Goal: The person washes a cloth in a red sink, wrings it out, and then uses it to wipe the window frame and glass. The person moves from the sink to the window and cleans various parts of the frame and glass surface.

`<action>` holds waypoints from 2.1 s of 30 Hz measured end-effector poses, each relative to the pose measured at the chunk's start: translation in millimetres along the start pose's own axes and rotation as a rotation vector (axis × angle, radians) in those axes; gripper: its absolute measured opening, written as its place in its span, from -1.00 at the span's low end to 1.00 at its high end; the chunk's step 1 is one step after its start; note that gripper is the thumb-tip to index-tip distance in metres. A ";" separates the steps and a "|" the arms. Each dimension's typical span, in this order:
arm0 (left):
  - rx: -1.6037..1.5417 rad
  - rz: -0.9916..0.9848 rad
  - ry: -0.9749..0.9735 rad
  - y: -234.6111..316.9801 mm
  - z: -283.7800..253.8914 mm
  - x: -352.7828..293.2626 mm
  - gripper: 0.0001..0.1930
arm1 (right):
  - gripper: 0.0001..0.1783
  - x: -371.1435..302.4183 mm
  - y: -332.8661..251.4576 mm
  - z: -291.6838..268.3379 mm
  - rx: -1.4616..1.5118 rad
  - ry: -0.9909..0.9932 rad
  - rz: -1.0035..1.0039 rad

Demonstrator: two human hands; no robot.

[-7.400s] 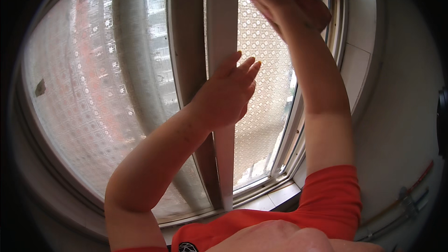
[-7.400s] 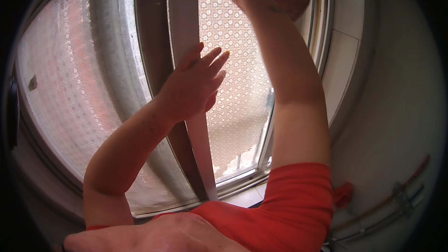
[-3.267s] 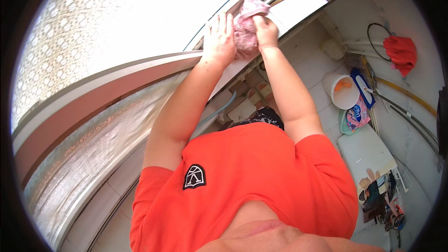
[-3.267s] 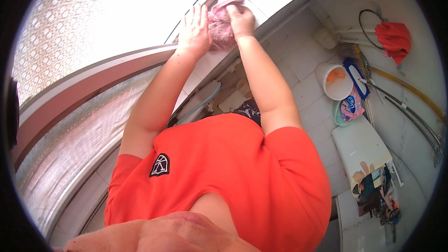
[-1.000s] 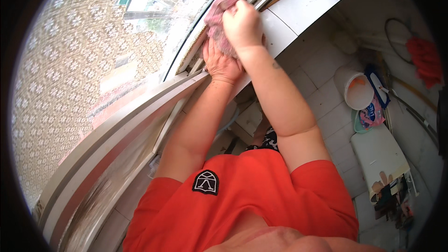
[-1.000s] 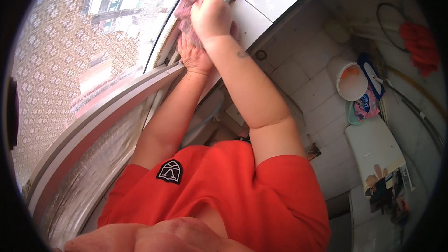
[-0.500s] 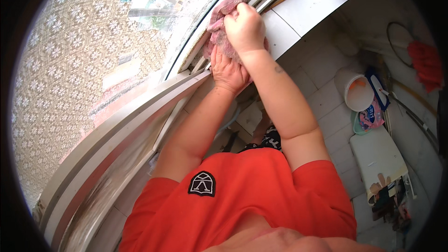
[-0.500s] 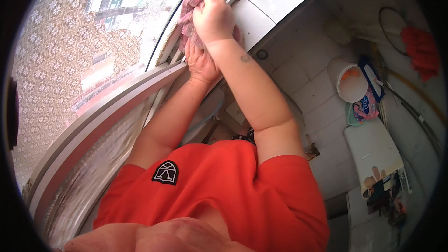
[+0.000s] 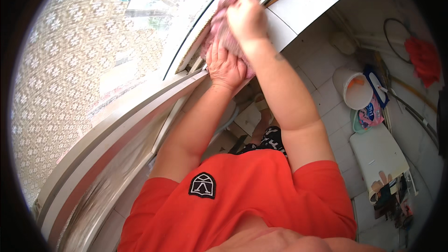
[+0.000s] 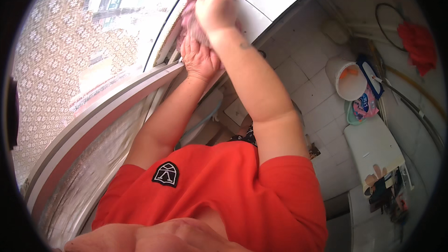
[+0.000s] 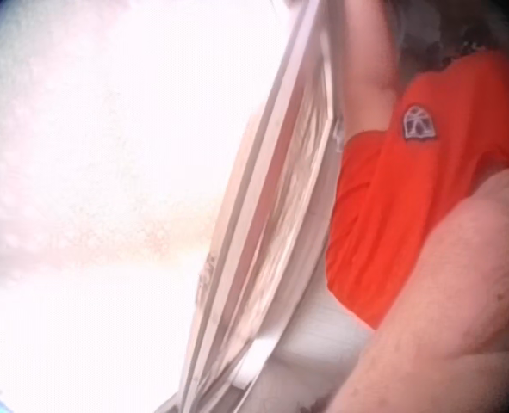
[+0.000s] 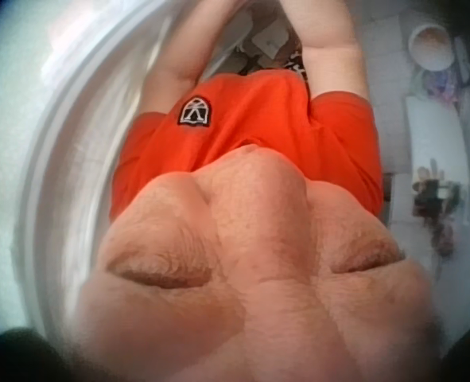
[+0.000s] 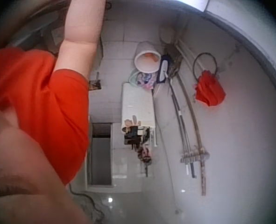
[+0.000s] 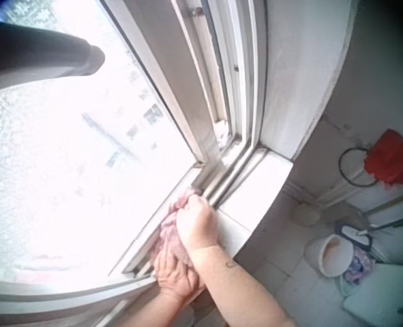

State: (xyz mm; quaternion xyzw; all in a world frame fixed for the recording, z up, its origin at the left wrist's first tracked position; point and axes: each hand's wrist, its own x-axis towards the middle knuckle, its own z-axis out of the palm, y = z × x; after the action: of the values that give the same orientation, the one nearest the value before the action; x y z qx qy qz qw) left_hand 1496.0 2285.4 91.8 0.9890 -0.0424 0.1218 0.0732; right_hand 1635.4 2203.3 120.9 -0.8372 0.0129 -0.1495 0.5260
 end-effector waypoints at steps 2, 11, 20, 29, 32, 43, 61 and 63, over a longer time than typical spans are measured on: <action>-0.027 0.036 0.043 0.5 0.5 6.6 -0.60 | -0.87 52.4 32.3 3.3 0.000 0.142 0.173; 0.052 -0.051 -0.054 2.5 4.6 -3.8 -0.36 | -0.82 -18.3 -4.7 0.1 -0.046 -0.147 -0.001; -0.004 -0.059 -0.063 -2.0 4.9 0.8 -0.46 | -0.77 3.8 8.8 5.6 -0.043 -0.065 0.123; 0.051 -0.015 0.015 0.1 4.1 4.6 -0.57 | -0.81 45.3 3.7 -16.3 0.152 -0.023 0.211; 0.063 -0.064 -0.008 -0.1 6.3 -1.6 -0.45 | -0.80 10.9 -0.1 -7.6 0.051 -0.152 0.126; -0.027 -0.029 0.119 1.6 4.4 5.6 -0.59 | -0.80 31.8 5.8 -21.4 -0.076 -0.180 -0.015; -0.059 -0.140 0.036 8.1 -10.3 -10.3 -0.45 | -0.79 -14.3 -21.5 2.9 -0.171 -0.201 -0.581; -0.270 -0.251 -0.116 9.7 -21.6 -16.9 -0.33 | -0.89 -61.8 -48.3 10.1 -0.266 -0.429 -0.695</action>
State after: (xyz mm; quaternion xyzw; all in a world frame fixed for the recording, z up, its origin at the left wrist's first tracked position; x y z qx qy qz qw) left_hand 1473.7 2280.3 109.6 0.9730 0.0611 0.0475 0.2173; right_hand 1572.5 2244.7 144.9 -0.8643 -0.3605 -0.1373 0.3227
